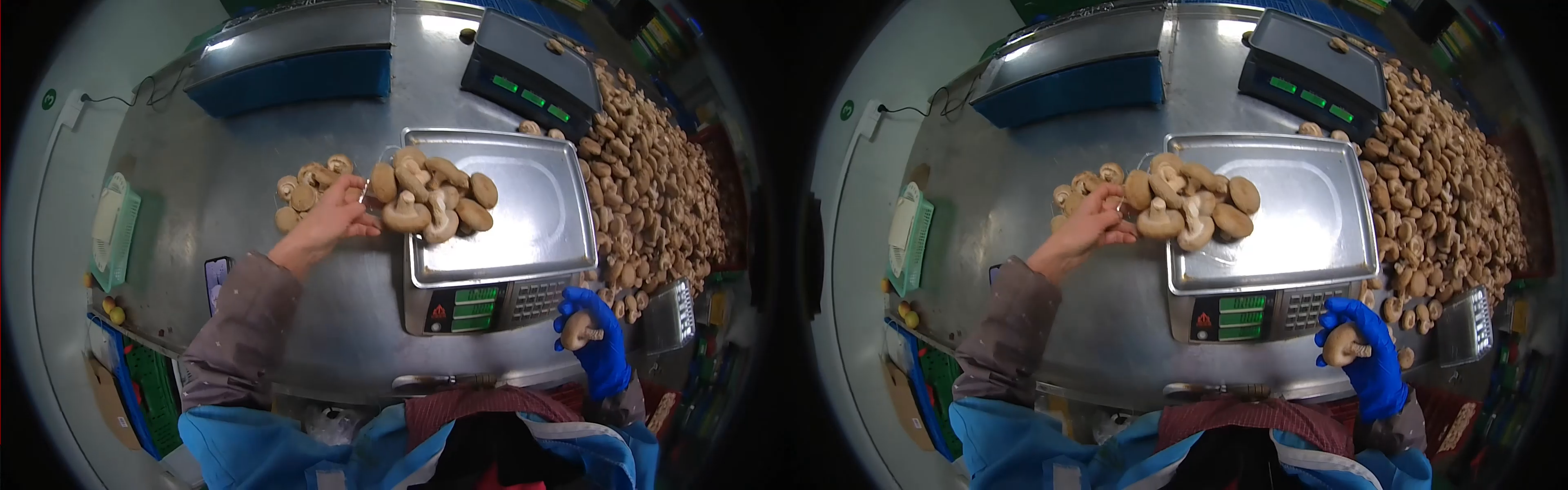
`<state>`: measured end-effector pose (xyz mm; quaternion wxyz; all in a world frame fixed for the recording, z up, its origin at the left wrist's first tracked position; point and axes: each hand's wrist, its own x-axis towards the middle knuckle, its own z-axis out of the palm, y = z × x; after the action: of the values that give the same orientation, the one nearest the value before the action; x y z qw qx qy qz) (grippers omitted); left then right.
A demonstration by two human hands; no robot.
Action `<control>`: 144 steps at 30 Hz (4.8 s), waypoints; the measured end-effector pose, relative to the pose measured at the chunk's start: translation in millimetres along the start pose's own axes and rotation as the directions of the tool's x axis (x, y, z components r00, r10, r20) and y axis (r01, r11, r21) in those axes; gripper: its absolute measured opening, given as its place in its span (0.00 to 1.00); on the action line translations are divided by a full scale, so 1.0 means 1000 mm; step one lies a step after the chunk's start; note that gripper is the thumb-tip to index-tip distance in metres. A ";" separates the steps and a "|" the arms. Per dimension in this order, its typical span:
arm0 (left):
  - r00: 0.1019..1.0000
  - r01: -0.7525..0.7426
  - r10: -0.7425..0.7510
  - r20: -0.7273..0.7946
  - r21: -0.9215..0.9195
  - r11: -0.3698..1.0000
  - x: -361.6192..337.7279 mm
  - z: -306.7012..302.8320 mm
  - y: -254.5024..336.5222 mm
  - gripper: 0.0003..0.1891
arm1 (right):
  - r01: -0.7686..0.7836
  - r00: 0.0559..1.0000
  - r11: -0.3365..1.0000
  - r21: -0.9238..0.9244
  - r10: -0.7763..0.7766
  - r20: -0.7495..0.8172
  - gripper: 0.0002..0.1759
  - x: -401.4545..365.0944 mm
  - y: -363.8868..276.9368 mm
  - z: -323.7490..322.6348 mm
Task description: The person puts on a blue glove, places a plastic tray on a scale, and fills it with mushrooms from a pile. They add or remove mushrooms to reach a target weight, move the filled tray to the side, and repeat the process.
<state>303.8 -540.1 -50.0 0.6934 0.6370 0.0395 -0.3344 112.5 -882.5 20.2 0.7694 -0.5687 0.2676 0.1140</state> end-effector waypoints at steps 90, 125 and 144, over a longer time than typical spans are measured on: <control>0.934 0.138 -0.177 0.310 0.143 0.980 -0.018 0.311 -0.087 0.15 | -0.192 0.610 -0.008 -0.981 -0.784 -0.113 0.09 -0.058 -0.021 -0.433; 0.751 0.659 -0.643 0.151 -0.230 0.716 -0.015 0.378 -0.148 0.25 | 0.086 0.888 0.372 -0.924 -0.450 -0.099 0.57 0.009 0.105 -0.288; 0.943 0.240 -0.111 0.314 -0.407 0.882 0.176 0.492 -0.159 0.19 | 0.346 0.640 0.164 -0.924 -0.761 0.105 0.29 0.130 -0.018 -0.330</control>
<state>175.4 -1055.0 -179.5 0.7839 0.4038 0.0729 -0.4659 136.2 -1214.4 -105.0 0.2581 -0.9469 0.0753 -0.1765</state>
